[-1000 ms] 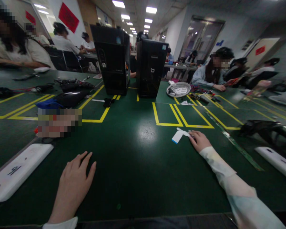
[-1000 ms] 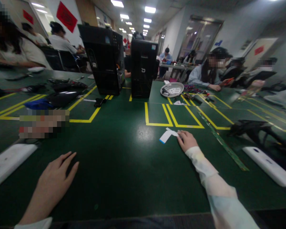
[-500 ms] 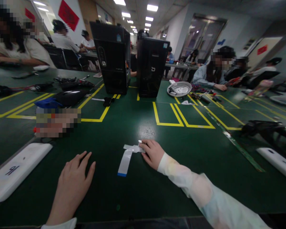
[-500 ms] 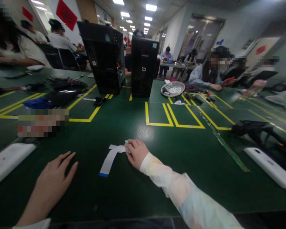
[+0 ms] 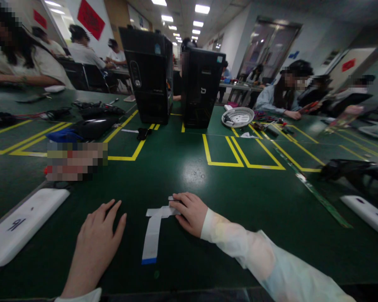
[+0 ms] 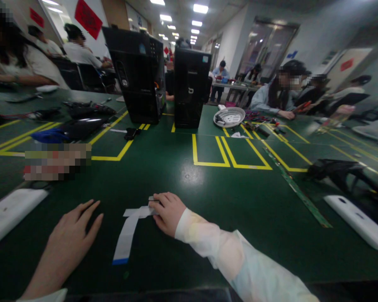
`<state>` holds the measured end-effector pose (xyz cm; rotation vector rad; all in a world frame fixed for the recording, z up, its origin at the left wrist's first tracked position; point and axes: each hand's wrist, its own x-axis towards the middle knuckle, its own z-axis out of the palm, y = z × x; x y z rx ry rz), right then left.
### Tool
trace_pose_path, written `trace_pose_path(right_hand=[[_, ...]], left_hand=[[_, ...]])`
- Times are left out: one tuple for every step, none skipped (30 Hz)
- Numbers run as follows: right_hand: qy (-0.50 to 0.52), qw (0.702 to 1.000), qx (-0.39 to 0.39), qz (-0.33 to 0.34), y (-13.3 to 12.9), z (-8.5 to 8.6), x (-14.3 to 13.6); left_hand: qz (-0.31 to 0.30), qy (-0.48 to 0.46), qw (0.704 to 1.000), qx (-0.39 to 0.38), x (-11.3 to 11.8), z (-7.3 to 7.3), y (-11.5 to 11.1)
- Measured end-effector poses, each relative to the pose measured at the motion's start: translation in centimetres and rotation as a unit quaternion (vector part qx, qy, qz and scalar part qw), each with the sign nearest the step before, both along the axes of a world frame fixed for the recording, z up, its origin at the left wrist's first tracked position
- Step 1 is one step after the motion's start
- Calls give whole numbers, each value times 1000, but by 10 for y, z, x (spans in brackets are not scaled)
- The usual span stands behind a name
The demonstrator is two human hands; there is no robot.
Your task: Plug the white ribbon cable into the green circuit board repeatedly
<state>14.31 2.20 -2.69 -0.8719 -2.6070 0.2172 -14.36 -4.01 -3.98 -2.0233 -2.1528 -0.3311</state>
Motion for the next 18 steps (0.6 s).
trace_pose_path(right_hand=[[-2,1000,-4,0,0,1,0],[-5,1000,-7,0,0,2,1],[-8,1000,-11,0,-1,3,2],[-11,1000,-15,1,-2,4,2],[-16,1000,-19,4,-4,6,3],[-21,999,-23,9,-5,7,5],[-26,999,-25,16,-6,8,7],[-30,999,-24,26,-6,9,9],[-33,999,-20,37,-6,10,13],[-35,998,-12,46,-4,10,18],[-36,998,-2,51,0,9,25],[-34,998,11,46,6,9,34],[-30,999,25,30,14,8,46],[-22,999,40,3,23,7,62],[-13,998,54,-39,34,7,81],[1,993,69,-93,44,6,103],[11,986,82,-147,55,6,128],[15,972,94,-213,63,5,154]], left_hand=[[2,-1,1000,2,1,1,0],[3,-1,1000,4,1,1,0],[3,-3,1000,4,2,1,0],[1,-3,1000,5,2,2,0],[0,-3,1000,5,1,2,0],[-1,-3,1000,5,1,1,0],[-1,-3,1000,4,1,1,1],[-1,-3,1000,2,0,1,1],[-1,-3,1000,1,0,1,1],[0,-4,1000,-1,-1,1,1],[0,-5,1000,-3,-1,1,0],[0,-5,1000,-5,-1,1,0],[0,-5,1000,-5,0,1,0],[-1,-6,1000,-6,0,1,0],[-1,-6,1000,-6,0,2,0],[-2,-6,1000,-7,0,2,0],[-1,-7,1000,-6,0,2,0],[0,-7,1000,-7,1,3,0]])
